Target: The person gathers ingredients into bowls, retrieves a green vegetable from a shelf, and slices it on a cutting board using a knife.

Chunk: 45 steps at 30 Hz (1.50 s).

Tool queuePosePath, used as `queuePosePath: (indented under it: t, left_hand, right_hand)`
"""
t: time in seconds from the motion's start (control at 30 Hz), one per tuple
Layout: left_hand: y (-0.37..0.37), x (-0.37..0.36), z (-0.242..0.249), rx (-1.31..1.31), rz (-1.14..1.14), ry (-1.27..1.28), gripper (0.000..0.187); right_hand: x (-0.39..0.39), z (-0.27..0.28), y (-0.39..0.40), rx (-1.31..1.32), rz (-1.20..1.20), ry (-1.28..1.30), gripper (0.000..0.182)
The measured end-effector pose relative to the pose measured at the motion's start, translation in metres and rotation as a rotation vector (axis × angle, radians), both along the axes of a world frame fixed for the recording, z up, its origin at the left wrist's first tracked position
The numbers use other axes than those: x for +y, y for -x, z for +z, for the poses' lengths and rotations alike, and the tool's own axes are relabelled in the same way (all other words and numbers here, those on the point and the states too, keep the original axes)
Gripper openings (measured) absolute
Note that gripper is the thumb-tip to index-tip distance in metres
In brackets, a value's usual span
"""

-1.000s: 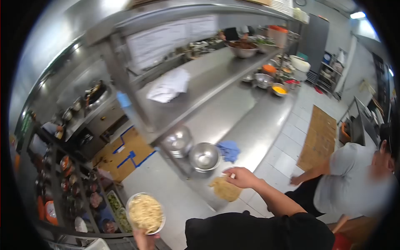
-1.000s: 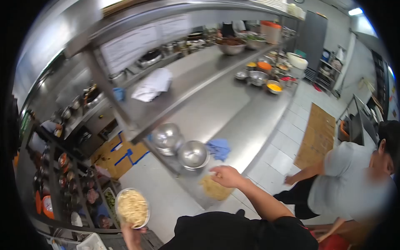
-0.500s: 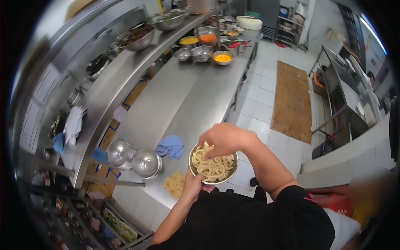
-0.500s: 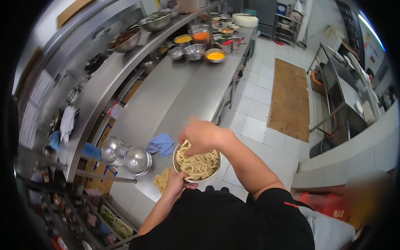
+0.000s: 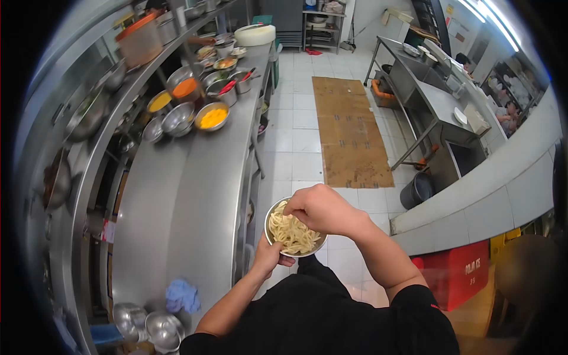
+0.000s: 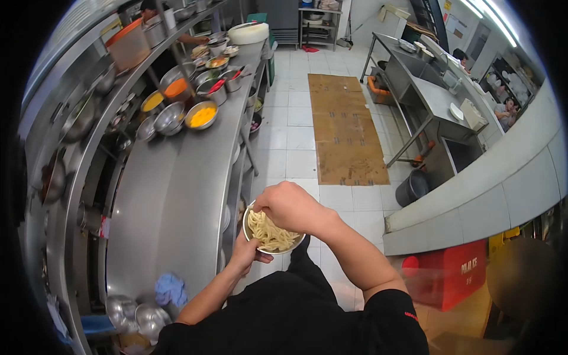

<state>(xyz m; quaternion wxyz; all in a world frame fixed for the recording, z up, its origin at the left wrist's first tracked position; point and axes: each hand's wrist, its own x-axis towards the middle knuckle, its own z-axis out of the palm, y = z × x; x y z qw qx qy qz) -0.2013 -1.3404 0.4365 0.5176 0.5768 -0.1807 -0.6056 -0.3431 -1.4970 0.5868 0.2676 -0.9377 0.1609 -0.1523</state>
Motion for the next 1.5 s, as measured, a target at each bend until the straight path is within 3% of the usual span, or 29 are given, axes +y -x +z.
queuePosePath:
  t: [0.3, 0.5, 0.57, 0.77, 1.03, 1.17, 1.3, 1.5]
  left_hand:
    - [-0.005, -0.25, 0.017, 0.033, -0.079, -0.002, 0.058]
    - [-0.047, -0.396, 0.012, 0.08, -0.02, 0.012, 0.062]
    - [-0.07, -0.448, -0.002, 0.074, 0.013, 0.028, 0.057]
    - [-0.162, -0.611, -0.031, 0.085, 0.142, 0.086, 0.048]
    - [-0.288, -0.826, -0.053, 0.134, 0.285, 0.136, 0.06]
    - [-0.333, -0.896, -0.053, 0.141, 0.379, 0.081, 0.053]
    - [-0.366, -0.946, -0.052, 0.105, 0.455, 0.04, 0.051]
    - [-0.412, -1.005, -0.08, 0.09, 0.685, -0.099, 0.052]
  right_hand:
    - [-0.237, 0.092, 0.017, -0.269, -0.143, -0.328, 0.015]
    - [-0.387, 0.109, -0.019, -0.488, -0.207, -0.434, 0.014]
    - [-0.441, 0.104, -0.033, -0.494, -0.25, -0.603, 0.015]
    - [-0.624, 0.058, -0.079, -0.615, -0.3, -0.772, 0.021]
    - [-0.845, -0.024, -0.124, -0.696, -0.657, -0.975, 0.021]
    - [-0.944, -0.08, -0.152, -0.645, -0.796, -0.993, 0.022]
    - [-1.06, -0.166, -0.2, -0.637, -0.851, -1.024, 0.022]
    - [-1.242, -0.326, -0.368, -0.563, -0.881, -1.111, 0.014]
